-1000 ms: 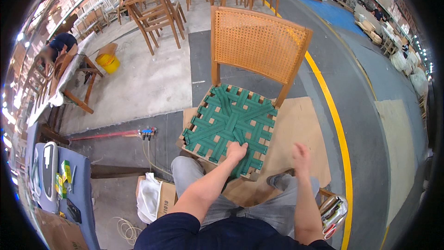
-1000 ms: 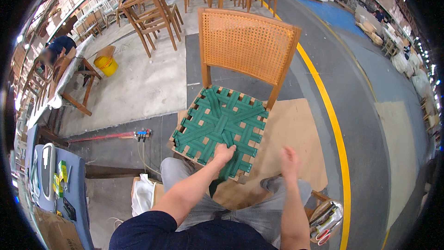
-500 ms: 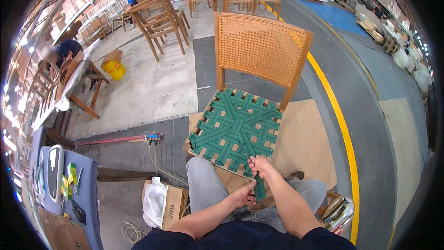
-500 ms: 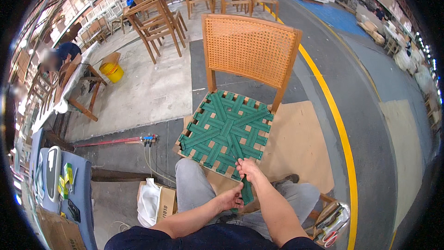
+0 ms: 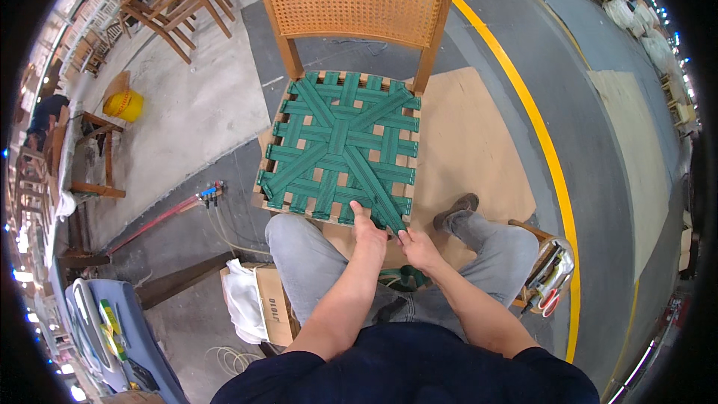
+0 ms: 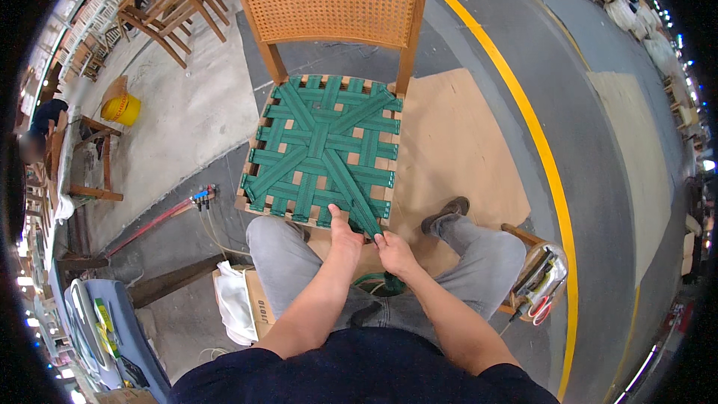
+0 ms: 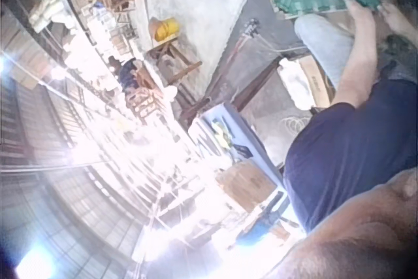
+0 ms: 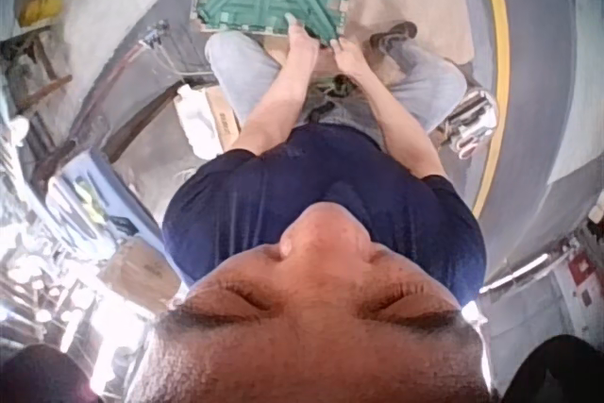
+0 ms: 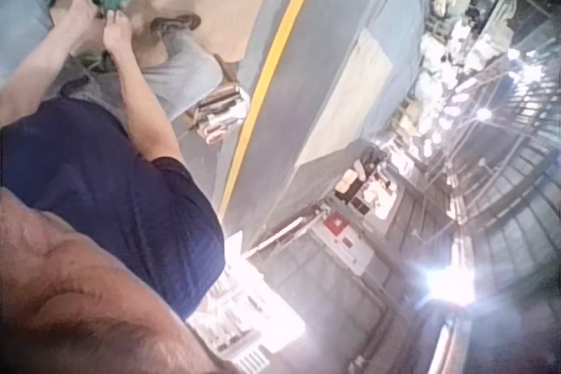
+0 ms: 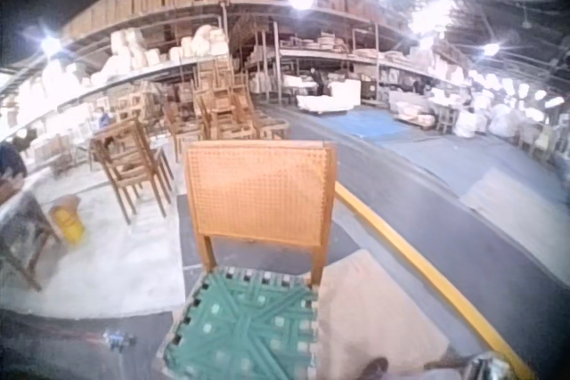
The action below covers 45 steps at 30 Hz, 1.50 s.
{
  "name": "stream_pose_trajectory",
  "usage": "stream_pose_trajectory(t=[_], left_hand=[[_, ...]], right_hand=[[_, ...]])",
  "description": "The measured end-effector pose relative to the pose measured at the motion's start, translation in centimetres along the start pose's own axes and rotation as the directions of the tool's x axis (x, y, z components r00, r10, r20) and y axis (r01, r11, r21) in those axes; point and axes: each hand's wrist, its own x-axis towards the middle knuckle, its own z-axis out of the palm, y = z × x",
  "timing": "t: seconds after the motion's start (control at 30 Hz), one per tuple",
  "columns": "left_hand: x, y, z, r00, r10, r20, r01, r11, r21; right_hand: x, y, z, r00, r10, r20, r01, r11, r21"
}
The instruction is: The person weaves green straps into a wooden chair seat frame, securing them with a staple gun. They then place a white protective sheet over the woven seat and staple it in place. Finally, the person stacks the finished chair with other completed chairs.
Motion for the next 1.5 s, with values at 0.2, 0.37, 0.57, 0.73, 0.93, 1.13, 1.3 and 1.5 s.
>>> stream_pose_trajectory(t=[0.2, 0.37, 0.57, 0.73, 0.93, 1.13, 1.3, 1.5], left_hand=[[-0.8, -0.2, 0.4, 0.997, 0.057, -0.05, -0.053, 0.996, 0.072], [0.0, 0.5, -0.2, 1.0, -0.01, 0.008, 0.01, 1.0, -0.005], [0.5, 0.8, -0.5, 0.992, -0.053, 0.116, 0.058, 0.998, -0.034], [-1.6, 0.5, -1.0, 0.991, 0.012, 0.136, -0.026, 0.995, 0.101], [-7.4, -3.8, -5.8, 0.959, -0.207, 0.194, -0.071, 0.485, 0.872], [-2.5, -4.6, -6.0, 0.902, 0.084, 0.423, -0.417, -0.072, 0.906], [-4.1, -4.8, -5.0, 0.856, 0.084, 0.511, -0.372, -0.586, 0.72], [-4.9, -4.5, -3.8, 0.764, 0.036, 0.644, -0.355, -0.81, 0.466]], right_hand=[[-0.7, 2.5, -1.2, 0.992, 0.124, -0.008, -0.124, 0.991, -0.052], [-0.8, 2.5, -1.1, 0.984, 0.179, 0.001, -0.179, 0.982, -0.052], [-0.1, 3.1, -1.0, 0.983, 0.18, 0.026, -0.176, 0.978, -0.115], [0.1, 3.8, -1.1, 0.987, 0.149, 0.059, -0.128, 0.955, -0.268], [0.9, 7.2, -1.3, 0.983, 0.06, 0.171, 0.007, 0.931, -0.365], [4.0, 6.6, -0.8, 0.911, -0.066, 0.407, 0.26, 0.858, -0.443], [4.4, 10.2, -0.2, 0.919, 0.049, 0.391, 0.097, 0.933, -0.347], [4.3, 6.7, -1.0, 0.921, 0.138, 0.365, 0.094, 0.829, -0.551]])
